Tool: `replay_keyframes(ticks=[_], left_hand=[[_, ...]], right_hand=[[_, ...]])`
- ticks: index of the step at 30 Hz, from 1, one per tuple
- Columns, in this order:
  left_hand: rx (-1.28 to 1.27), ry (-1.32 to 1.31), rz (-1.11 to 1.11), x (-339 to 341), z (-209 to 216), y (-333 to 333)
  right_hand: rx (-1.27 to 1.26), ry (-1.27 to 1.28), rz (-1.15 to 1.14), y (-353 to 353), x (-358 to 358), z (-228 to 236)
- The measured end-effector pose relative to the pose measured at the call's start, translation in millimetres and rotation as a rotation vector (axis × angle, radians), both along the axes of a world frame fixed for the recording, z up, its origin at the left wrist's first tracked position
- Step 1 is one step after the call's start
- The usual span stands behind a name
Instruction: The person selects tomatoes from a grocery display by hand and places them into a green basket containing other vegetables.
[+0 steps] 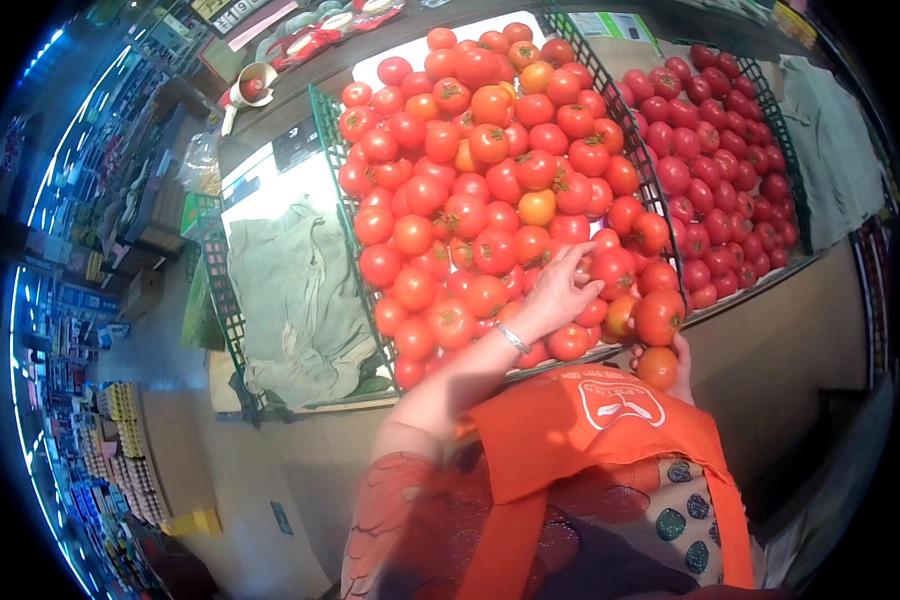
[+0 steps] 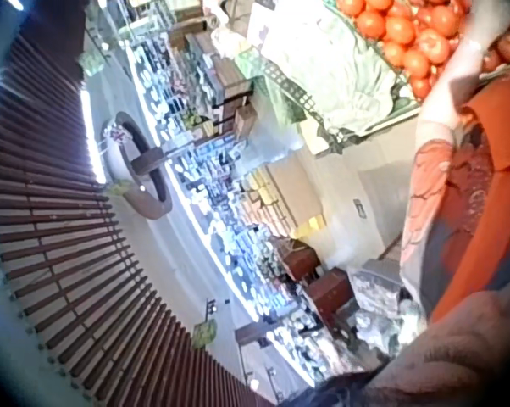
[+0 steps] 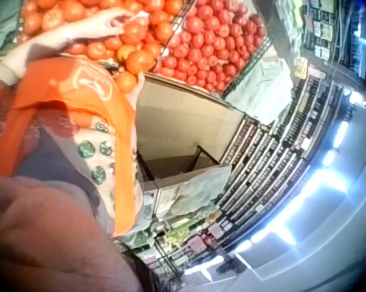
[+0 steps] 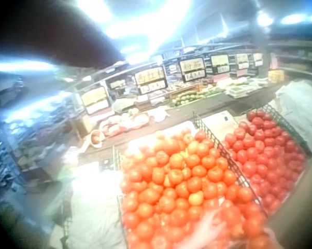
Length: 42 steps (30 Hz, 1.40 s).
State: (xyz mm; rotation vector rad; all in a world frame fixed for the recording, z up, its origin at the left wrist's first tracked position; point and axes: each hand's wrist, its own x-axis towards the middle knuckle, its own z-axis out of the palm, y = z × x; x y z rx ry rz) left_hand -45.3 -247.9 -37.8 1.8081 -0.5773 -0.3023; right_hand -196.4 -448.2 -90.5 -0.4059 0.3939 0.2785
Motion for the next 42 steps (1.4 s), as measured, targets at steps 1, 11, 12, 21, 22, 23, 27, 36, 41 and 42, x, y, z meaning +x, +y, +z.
replay_keyframes(ticks=[1,11,12,21,22,23,27,36,41,42], left_hand=[[-0.032,0.016,0.013,4.7,-5.1,8.2],[0.684,-0.577,0.567,70.9,42.5,201.3],[0.761,-0.639,0.487,69.5,41.0,199.4],[0.994,-0.767,0.334,73.1,25.1,174.4],[0.992,-0.764,0.333,71.7,26.2,174.2],[0.906,-0.69,0.378,71.1,27.8,175.0],[0.442,-0.123,0.457,66.7,21.6,184.4],[0.294,0.139,0.344,69.0,14.7,185.3],[0.613,-0.217,0.413,51.3,31.6,204.4],[0.698,-0.257,0.374,41.6,33.2,205.2]], right_hand=[[-0.014,0.0,0.002,-0.9,0.3,-1.4],[-0.089,0.01,0.0,-0.4,3.8,5.7],[-0.089,0.019,0.004,-1.8,4.1,2.5],[-0.101,-0.094,0.015,-14.5,4.3,-19.1],[-0.09,-0.105,0.021,-15.7,3.7,-19.8],[-0.075,-0.118,0.023,-15.2,4.4,-19.6],[-0.13,-0.122,-0.074,-6.6,8.5,-11.7],[-0.113,-0.123,-0.008,-10.0,9.6,-17.5],[-0.123,-0.126,-0.065,-7.2,8.0,-13.3],[-0.121,-0.124,-0.067,-5.4,8.2,-10.6]])
